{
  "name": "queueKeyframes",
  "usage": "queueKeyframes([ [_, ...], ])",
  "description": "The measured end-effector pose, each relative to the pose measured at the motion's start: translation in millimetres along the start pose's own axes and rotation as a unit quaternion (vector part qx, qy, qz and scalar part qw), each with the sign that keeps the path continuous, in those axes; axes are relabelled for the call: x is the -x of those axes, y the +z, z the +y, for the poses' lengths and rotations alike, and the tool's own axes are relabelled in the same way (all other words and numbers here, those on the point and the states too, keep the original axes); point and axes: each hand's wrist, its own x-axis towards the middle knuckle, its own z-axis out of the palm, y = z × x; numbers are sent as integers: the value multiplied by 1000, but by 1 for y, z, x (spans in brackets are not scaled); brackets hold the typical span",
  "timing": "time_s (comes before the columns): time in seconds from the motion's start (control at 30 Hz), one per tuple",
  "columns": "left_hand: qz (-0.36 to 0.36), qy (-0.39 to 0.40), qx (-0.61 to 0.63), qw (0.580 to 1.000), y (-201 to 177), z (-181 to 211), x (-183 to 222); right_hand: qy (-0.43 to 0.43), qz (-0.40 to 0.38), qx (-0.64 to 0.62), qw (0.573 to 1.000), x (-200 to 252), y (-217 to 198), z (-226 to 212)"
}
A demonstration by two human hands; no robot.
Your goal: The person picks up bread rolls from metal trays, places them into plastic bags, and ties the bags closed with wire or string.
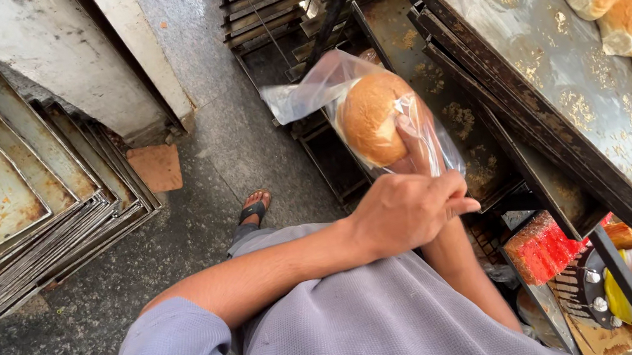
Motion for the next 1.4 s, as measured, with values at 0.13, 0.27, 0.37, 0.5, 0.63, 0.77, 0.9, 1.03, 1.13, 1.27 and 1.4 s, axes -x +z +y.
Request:
queueKeyframes([
  [0.13,-16,19,-3,1000,6,2,5,10,-7,-11,1000,-3,14,-7],
  [0.27,-17,21,13,1000,12,3,2,-22,-27,1,999,-17,26,-5],
  [0.37,-27,33,40,998,18,5,0,-27,-35,-3,999,-23,32,-3],
  [0.5,-14,40,12,999,24,7,-4,-21,-44,-9,999,-24,38,-3],
  [0.63,-26,31,29,999,23,7,-8,-25,-58,-13,998,-26,45,0],
  [0.77,-37,5,24,999,22,8,-9,-7,-73,-16,997,-21,44,3],
  [0.9,-36,-70,90,993,15,2,-15,9,-92,-28,995,-13,47,3],
  [1.03,18,-96,114,989,10,-3,-18,46,-122,-50,990,-4,49,3],
  [1.13,13,-96,119,988,11,-2,-13,79,-152,-64,983,6,52,4],
  [1.27,-46,-101,127,986,18,0,-8,132,-196,-70,969,27,55,4],
  [1.4,-105,-170,164,966,22,-1,-11,163,-232,-72,956,42,59,3],
])
